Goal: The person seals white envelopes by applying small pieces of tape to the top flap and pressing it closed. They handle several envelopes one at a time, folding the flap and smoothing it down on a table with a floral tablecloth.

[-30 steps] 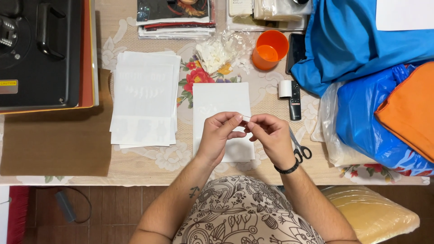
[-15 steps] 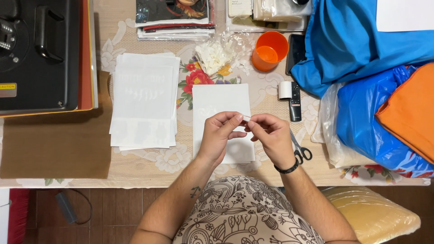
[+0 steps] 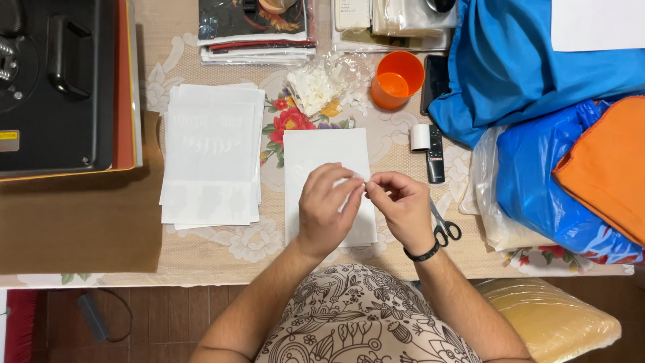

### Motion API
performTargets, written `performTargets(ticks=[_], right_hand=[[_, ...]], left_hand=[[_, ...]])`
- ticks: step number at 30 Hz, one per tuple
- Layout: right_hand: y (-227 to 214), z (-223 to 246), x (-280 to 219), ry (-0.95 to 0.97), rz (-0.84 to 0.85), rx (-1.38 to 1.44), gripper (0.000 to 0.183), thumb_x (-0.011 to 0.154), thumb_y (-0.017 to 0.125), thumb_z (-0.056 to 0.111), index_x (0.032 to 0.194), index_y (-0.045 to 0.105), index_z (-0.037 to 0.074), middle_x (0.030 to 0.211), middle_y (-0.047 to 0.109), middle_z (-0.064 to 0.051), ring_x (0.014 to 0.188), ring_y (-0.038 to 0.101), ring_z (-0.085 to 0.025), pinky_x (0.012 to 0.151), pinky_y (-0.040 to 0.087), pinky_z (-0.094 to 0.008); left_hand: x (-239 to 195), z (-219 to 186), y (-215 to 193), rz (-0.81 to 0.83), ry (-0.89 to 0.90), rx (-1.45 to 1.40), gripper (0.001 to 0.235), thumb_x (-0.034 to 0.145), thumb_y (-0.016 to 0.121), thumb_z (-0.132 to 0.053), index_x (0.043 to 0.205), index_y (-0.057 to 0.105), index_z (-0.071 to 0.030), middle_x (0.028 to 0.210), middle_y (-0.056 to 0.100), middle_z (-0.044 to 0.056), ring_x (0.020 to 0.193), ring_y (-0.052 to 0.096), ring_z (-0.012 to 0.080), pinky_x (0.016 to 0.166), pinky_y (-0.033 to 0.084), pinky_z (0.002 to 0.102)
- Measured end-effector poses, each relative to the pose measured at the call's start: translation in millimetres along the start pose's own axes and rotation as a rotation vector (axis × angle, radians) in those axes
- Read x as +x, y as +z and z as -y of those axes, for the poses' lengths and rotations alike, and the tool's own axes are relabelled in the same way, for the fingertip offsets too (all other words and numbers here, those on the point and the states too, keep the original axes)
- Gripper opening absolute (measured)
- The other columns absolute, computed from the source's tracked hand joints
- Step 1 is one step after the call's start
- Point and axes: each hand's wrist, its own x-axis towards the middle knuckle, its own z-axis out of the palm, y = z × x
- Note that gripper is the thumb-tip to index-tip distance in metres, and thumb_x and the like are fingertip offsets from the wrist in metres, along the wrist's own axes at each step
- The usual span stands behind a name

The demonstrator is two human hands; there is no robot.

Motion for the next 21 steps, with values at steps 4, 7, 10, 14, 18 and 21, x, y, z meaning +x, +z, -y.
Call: performTargets(ticks=[4, 7, 10, 14, 18, 21], right_hand=[[2, 8, -3, -0.114, -0.033, -0.133, 0.004, 0.087, 0.077, 0.011, 0.086, 0.076, 0.007, 0.07, 0.073, -0.006, 0.066, 0.065, -0.008, 0.053, 0.05, -0.02], [4, 18, -8, -0.212, -0.056, -0.253, 0.002, 0.086, 0.076, 0.008, 0.084, 0.077, 0.009, 0.067, 0.072, -0.005, 0.063, 0.066, -0.013, 0.051, 0.051, -0.022], [5, 20, -11, -0.33, -0.069, -0.352, 0.006, 0.085, 0.076, 0.006, 0.084, 0.076, 0.011, 0.07, 0.073, -0.003, 0.064, 0.068, -0.015, 0.05, 0.051, -0.023], [7, 25, -14, -0.422, -0.075, -0.502, 0.008, 0.084, 0.074, 0.005, 0.083, 0.076, 0.012, 0.071, 0.073, -0.002, 0.064, 0.069, -0.017, 0.049, 0.052, -0.024], [6, 21, -11, -0.412, -0.042, -0.545, 0.006, 0.083, 0.075, 0.01, 0.08, 0.075, 0.016, 0.071, 0.072, 0.0, 0.065, 0.07, -0.017, 0.048, 0.052, -0.026], [-2, 8, 4, -0.339, 0.012, -0.543, 0.005, 0.084, 0.076, 0.012, 0.08, 0.075, 0.015, 0.069, 0.072, -0.004, 0.066, 0.071, -0.022, 0.053, 0.052, -0.029]], left_hand=[[-5, 11, 3, 0.005, 0.223, 0.194, 0.012, 0.091, 0.072, -0.01, 0.103, 0.074, -0.007, 0.099, 0.067, 0.007, 0.106, 0.066, 0.0333, 0.089, 0.056, 0.045], [-4, 15, 3, -0.011, 0.332, 0.286, 0.013, 0.091, 0.071, -0.012, 0.104, 0.073, -0.009, 0.097, 0.067, 0.007, 0.105, 0.067, 0.0325, 0.09, 0.055, 0.044], [-2, 19, 0, 0.033, 0.386, 0.325, 0.009, 0.092, 0.07, -0.012, 0.1, 0.073, -0.007, 0.092, 0.067, 0.008, 0.104, 0.067, 0.0323, 0.091, 0.055, 0.046], [-1, 22, -3, 0.157, 0.312, 0.225, 0.006, 0.09, 0.072, -0.01, 0.095, 0.073, -0.006, 0.088, 0.066, 0.007, 0.104, 0.067, 0.0317, 0.091, 0.055, 0.046], [-4, 29, -3, 0.213, 0.126, 0.104, 0.005, 0.086, 0.072, -0.006, 0.09, 0.073, -0.009, 0.084, 0.065, 0.004, 0.099, 0.067, 0.0289, 0.089, 0.054, 0.045], [-4, 36, -11, 0.189, -0.05, 0.062, 0.011, 0.083, 0.071, 0.0, 0.089, 0.073, -0.009, 0.083, 0.066, 0.004, 0.096, 0.067, 0.0282, 0.084, 0.055, 0.042]])
